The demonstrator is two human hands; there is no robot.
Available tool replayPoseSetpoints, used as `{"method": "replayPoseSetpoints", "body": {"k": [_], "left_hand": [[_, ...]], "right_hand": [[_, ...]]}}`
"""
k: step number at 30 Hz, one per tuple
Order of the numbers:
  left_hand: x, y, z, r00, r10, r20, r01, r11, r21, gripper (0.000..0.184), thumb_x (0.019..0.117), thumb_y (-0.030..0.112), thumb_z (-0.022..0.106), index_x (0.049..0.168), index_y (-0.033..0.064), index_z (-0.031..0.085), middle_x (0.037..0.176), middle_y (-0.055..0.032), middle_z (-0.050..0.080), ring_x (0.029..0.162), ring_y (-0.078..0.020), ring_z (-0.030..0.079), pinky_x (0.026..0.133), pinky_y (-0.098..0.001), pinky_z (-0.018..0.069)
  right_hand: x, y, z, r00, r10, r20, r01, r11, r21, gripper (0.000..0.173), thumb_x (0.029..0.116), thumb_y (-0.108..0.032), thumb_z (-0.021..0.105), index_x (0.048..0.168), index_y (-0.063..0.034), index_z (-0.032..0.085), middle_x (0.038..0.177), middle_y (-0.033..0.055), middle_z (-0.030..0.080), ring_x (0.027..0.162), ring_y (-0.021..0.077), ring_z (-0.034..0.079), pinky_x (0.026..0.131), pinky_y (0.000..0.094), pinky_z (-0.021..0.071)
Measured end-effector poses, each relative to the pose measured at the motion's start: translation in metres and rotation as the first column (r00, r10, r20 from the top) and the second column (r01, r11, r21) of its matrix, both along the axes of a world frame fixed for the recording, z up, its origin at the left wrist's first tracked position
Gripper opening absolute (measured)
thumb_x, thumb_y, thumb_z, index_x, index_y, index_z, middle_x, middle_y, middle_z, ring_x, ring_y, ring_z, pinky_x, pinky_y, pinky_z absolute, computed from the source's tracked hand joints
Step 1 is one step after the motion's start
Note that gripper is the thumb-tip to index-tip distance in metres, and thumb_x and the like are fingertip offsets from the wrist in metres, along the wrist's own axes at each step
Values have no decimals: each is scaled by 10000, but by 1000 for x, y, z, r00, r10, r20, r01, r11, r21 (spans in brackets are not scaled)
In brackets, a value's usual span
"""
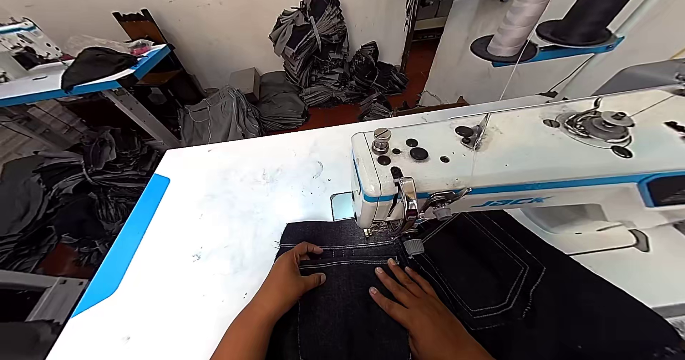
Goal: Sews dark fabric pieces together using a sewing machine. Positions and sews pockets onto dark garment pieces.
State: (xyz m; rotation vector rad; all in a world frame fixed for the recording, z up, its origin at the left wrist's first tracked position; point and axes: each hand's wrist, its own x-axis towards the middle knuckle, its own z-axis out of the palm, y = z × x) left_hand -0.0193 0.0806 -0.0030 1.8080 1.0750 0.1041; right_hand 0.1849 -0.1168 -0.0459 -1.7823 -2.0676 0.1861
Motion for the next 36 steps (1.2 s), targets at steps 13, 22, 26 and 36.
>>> {"method": "replayPoseSetpoints", "body": {"k": [13, 22, 26, 36], "left_hand": [[1, 2, 1, 1000, -14, -11, 14, 1000, 2, 472, 844, 110, 812, 1274, 61, 623, 1061, -91, 694, 954, -139, 657, 892, -314, 528], [-1, -1, -1, 1000, -10, 19, 10, 1000, 14, 452, 842, 103, 810, 1256, 50, 636, 1118, -97, 694, 1002, -133, 657, 918, -300, 525], [-1, 1, -1, 999, -25, 29, 24, 1000, 8, 440, 846, 93, 802, 1250, 50, 635, 1091, -90, 691, 976, -120, 653, 903, -289, 524], [17, -17, 27, 951, -35, -309, 105, 971, 215, 502, 918, 169, 761, 1377, 57, 590, 1280, -169, 635, 1200, -284, 605, 1054, -428, 472]], "right_hand": [[0, -1, 1, 1000, -4, 3, 4, 1000, -8, 770, 604, 188, 707, 1309, -123, 711, 1478, 171, 575, 1409, 457, 478, 1102, 648, 398], [0, -1, -6, 1000, -7, 12, 6, 998, 58, 752, 594, 171, 695, 1283, -128, 724, 1454, 156, 599, 1390, 442, 506, 1081, 640, 425], [1, -1, -9, 1000, -10, 22, 8, 996, 90, 722, 609, 139, 693, 1273, -143, 730, 1443, 141, 613, 1381, 428, 521, 1072, 626, 439], [0, 0, -5, 1000, -10, 3, 10, 999, 51, 751, 601, 176, 678, 1281, -136, 731, 1450, 149, 605, 1385, 437, 515, 1082, 637, 424]]}}
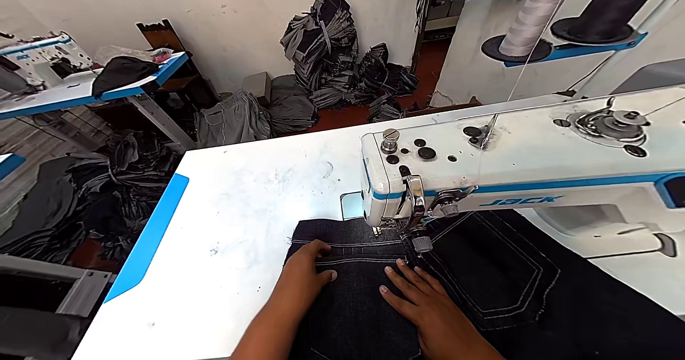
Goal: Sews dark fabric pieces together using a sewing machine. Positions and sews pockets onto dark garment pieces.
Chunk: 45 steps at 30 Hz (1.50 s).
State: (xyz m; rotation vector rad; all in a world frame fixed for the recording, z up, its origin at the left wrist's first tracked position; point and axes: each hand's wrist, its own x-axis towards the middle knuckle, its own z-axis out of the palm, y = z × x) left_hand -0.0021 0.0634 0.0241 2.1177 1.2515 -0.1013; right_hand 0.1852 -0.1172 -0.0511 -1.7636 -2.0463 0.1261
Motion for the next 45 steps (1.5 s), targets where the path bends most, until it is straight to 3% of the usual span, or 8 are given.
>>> {"method": "replayPoseSetpoints", "body": {"k": [3, 8, 12, 19, 23, 29, 42, 45], "left_hand": [[21, -48, -4, 966, -258, 19, 232, 896, 380, 388, 964, 58, 617, 1349, 22, 647, 1426, -219, 587, 1356, -404, 540, 1124, -554, 432], [22, -62, -76, 769, -620, 157, 386, 645, 659, 411, 1023, 94, 452, 1392, 21, 619, 1428, -133, 628, 1367, -309, 569, 1147, -492, 428], [18, -60, -71, 769, -627, 122, 454, 671, 587, 472, 1068, 257, 432, 1444, 5, 562, 1493, -145, 570, 1427, -310, 504, 1188, -494, 370], [17, -62, -62, 774, -630, 63, 516, 686, 513, 830, 948, 639, 537, 1533, 54, 464, 1583, -128, 470, 1494, -330, 404, 1210, -561, 300], [22, -55, -56, 803, -592, 68, 510, 743, 434, 802, 935, 672, 537, 1482, 87, 534, 1607, -106, 440, 1526, -306, 349, 1239, -552, 237], [42, -33, -37, 876, -468, -116, 482, 843, 238, 1042, 825, 823, 552, 1590, 139, 374, 1697, -47, 266, 1595, -221, 132, 1281, -486, 37], [38, -33, -36, 880, -454, -137, 475, 849, 232, 1041, 838, 813, 545, 1593, 119, 361, 1706, -52, 239, 1598, -240, 117, 1277, -501, 25], [36, -33, -38, 887, -448, -113, 462, 851, 250, 1021, 828, 812, 562, 1566, 122, 410, 1696, -44, 270, 1595, -237, 137, 1278, -501, 43]], "right_hand": [[1, 1, -2, 1000, -3, -2, 3, 1000, 21, 709, 628, 147, 669, 1273, -139, 737, 1441, 151, 613, 1376, 438, 523, 1073, 644, 426], [1, 2, -4, 999, -18, 32, 16, 998, 68, 625, 645, 92, 630, 1204, -151, 771, 1392, 137, 652, 1358, 418, 548, 1062, 624, 446], [-1, 2, -2, 1000, -17, 7, 17, 999, 42, 633, 647, 97, 638, 1217, -147, 767, 1406, 144, 641, 1371, 428, 532, 1074, 636, 431], [9, -6, -10, 994, -105, -23, 107, 979, 171, 461, 975, -247, 399, 1228, -63, 737, 1369, 105, 672, 1300, 331, 612, 1065, 548, 469], [14, -8, -11, 969, -201, 143, 191, 978, 79, 706, 1011, -645, 309, 1410, -160, 632, 1502, 19, 578, 1433, 362, 482, 1075, 792, 276], [48, 45, 18, 997, -74, -37, 57, 938, -343, 689, 979, -643, 497, 1516, -212, 527, 1622, 2, 427, 1574, 267, 224, 1229, 667, 23], [50, 54, 21, 997, -19, -73, -9, 929, -369, 708, 976, -651, 502, 1522, -200, 516, 1629, 11, 416, 1571, 273, 232, 1229, 660, 8], [34, 47, 36, 998, -55, -10, 44, 882, -469, 618, 1044, -531, 469, 1555, -182, 460, 1658, 22, 365, 1581, 314, 184, 1204, 711, -8]]}}
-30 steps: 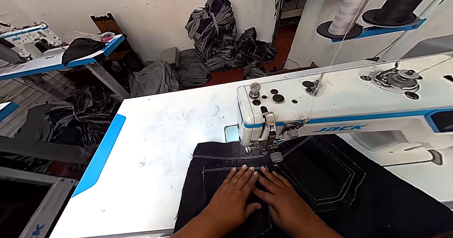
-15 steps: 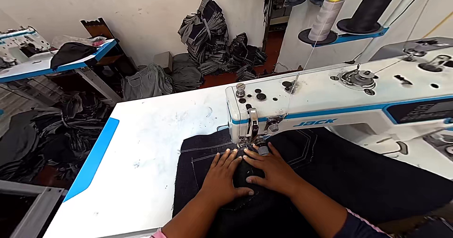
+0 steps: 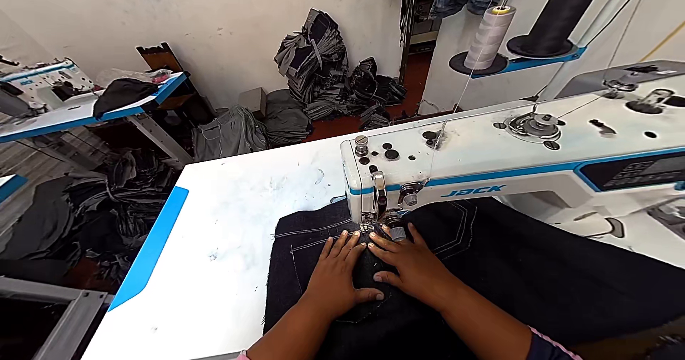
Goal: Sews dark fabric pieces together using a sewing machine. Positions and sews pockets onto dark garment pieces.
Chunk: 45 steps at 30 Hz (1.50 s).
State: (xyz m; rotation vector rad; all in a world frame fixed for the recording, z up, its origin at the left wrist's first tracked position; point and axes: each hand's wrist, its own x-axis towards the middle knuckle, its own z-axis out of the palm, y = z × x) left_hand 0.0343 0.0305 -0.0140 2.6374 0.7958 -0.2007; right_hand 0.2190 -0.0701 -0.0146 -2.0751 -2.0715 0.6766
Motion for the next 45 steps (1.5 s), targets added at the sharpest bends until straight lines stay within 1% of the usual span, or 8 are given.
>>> {"method": "replayPoseSetpoints", "body": {"k": [6, 20, 28, 31, 34, 37, 41, 45], "left_hand": [[4, 16, 0, 1000, -1, 11, 1, 1000, -5, 985, 795, 808, 614, 1477, 106, 505, 1677, -49, 316, 1593, -233, 146, 1283, -488, 58], [31, 73, -6, 990, -4, 139, -8, 996, 83, 994, 776, 705, 743, 1453, 11, 524, 1623, -133, 401, 1571, -284, 231, 1274, -526, 93], [47, 101, -3, 984, -16, 176, 3, 997, 76, 984, 741, 639, 819, 1443, 12, 531, 1608, -148, 418, 1559, -300, 259, 1264, -564, 120], [43, 110, 8, 988, -152, -4, 152, 986, 62, 939, 844, 644, 725, 1500, 24, 464, 1666, -150, 306, 1588, -324, 141, 1264, -578, 66], [34, 122, 10, 956, -276, -99, 285, 953, 101, 918, 889, 668, 647, 1566, 96, 407, 1707, -92, 225, 1600, -305, 82, 1253, -609, 28], [32, 126, 3, 954, -291, -78, 298, 947, 119, 921, 885, 684, 637, 1588, 144, 388, 1712, -83, 215, 1599, -325, 69, 1227, -662, -16], [23, 94, 1, 994, -87, -67, 96, 985, 144, 883, 898, 725, 577, 1605, 239, 369, 1710, -117, 206, 1585, -398, 85, 1199, -724, 34], [25, 11, 18, 912, 306, -275, -281, 951, 125, 824, 967, 761, 365, 1653, 345, 173, 1698, -271, 39, 1525, -581, 60, 1098, -826, 162]], "right_hand": [[-36, -50, -40, 992, -125, 30, 98, 885, 456, 412, 1043, -332, 459, 1344, -171, 691, 1477, 3, 601, 1432, 392, 475, 1041, 854, 227], [12, 8, -32, 988, -19, -150, 87, 883, 461, 300, 970, -284, 666, 1192, -118, 782, 1374, 79, 674, 1388, 389, 523, 1150, 776, 166], [31, 38, -27, 987, -67, -147, 117, 926, 359, 290, 950, -328, 719, 1148, -130, 795, 1054, 134, 760, 1111, 329, 677, 1146, 622, 326], [26, 35, -28, 994, -78, -79, 104, 909, 404, 281, 964, -316, 698, 1147, -124, 791, 1081, 129, 759, 1144, 331, 672, 1155, 632, 327], [-20, -2, -18, 977, -149, 151, 96, 945, 313, 469, 1059, -365, 501, 1415, -83, 618, 1494, 182, 554, 1469, 438, 400, 1170, 774, 145], [-59, -50, -43, 951, -185, 247, 39, 867, 497, 645, 1029, -582, 340, 1465, -168, 573, 1564, 100, 500, 1454, 417, 434, 1046, 825, 257], [3, -50, -54, 906, -336, 256, 89, 744, 662, 616, 1046, -592, 297, 1449, -235, 598, 1530, 136, 530, 1440, 464, 432, 1036, 869, 204], [91, -24, -26, 842, -435, 320, 170, 776, 607, 558, 980, -446, 638, 1430, -117, 609, 1442, 283, 553, 1382, 578, 427, 1061, 891, 95]]}}
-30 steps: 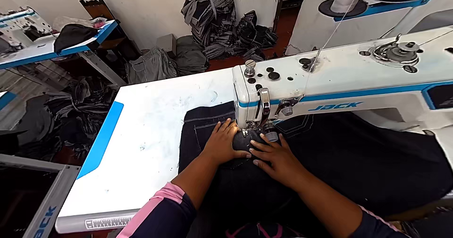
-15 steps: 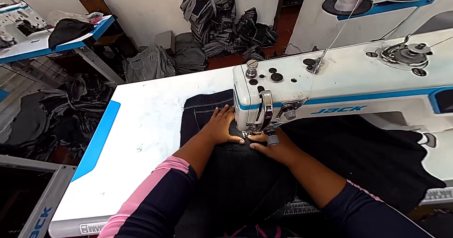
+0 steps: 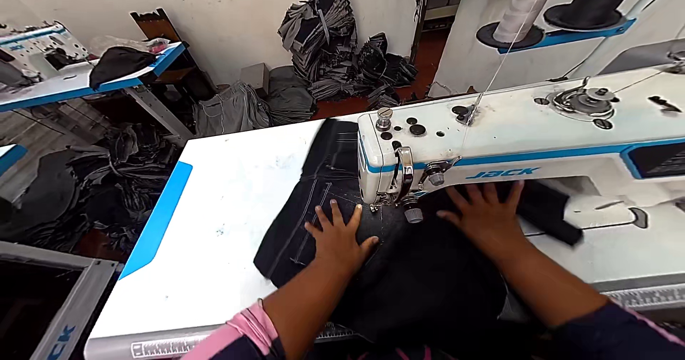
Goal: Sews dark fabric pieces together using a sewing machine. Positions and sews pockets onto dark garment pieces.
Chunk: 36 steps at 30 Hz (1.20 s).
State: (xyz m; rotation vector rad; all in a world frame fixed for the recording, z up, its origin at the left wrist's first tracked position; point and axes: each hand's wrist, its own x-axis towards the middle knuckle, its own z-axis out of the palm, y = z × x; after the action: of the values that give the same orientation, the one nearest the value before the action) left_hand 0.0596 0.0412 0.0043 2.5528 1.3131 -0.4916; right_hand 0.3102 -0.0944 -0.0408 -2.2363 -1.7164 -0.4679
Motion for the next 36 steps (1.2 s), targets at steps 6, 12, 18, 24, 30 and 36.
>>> {"method": "replayPoseSetpoints", "body": {"k": [6, 12, 18, 24, 30, 36], "left_hand": [[-3, -15, -11, 1000, -5, 29, 6, 1000, -24, 703, 1048, 648, 267, 1660, 328, 135, 1737, -120, 6, 1571, -466, -49, 1110, -834, 6], [1, 3, -13, 993, -31, 110, 29, 999, 21, 632, 1080, 556, 318, 1649, 296, 226, 1735, -84, 97, 1587, -412, 9, 1150, -785, 8], [19, 24, -14, 991, 21, 133, -30, 997, 69, 597, 1090, 519, 322, 1631, 269, 296, 1728, -80, 148, 1585, -413, 30, 1144, -793, 2], [2, 57, -4, 935, -338, 104, 334, 941, 50, 653, 1083, 517, 380, 1613, 139, 336, 1722, -109, 162, 1592, -382, 45, 1184, -744, -16], [-25, 32, -33, 875, -392, 285, 355, 918, 176, 560, 1078, 451, 402, 1580, 203, 428, 1671, -69, 333, 1581, -347, 173, 1198, -719, 91], [-3, -18, -20, 988, -61, 140, 54, 997, 49, 654, 1079, 539, 341, 1648, 231, 247, 1734, -79, 114, 1595, -375, 28, 1183, -740, 42]], "right_hand": [[-122, -8, 34, 901, 75, -427, -276, 860, -430, 575, 1079, -471, 380, 1571, -180, 437, 1681, 36, 313, 1585, 355, 144, 1167, 782, 25], [-111, -4, -7, 893, 211, -397, -338, 897, -284, 587, 1063, -547, 338, 1515, -223, 527, 1620, -29, 431, 1562, 343, 243, 1153, 785, 82], [-87, 25, 1, 878, 231, -420, -376, 875, -305, 537, 1056, -512, 442, 1511, -242, 534, 1609, -35, 447, 1567, 299, 239, 1181, 751, 39], [-107, 10, 2, 933, 160, -323, -243, 941, -235, 528, 1059, -421, 491, 1505, -140, 531, 1607, 105, 438, 1530, 403, 298, 1151, 785, 150], [-69, -26, -26, 959, 181, -219, -180, 983, 22, 538, 1020, -483, 479, 1426, -160, 622, 1526, 92, 544, 1455, 409, 435, 1097, 812, 232], [-69, -14, 9, 878, 409, -249, -418, 908, 20, 405, 1030, -348, 482, 1289, -154, 725, 1440, 41, 627, 1427, 337, 491, 1150, 700, 316]]}}
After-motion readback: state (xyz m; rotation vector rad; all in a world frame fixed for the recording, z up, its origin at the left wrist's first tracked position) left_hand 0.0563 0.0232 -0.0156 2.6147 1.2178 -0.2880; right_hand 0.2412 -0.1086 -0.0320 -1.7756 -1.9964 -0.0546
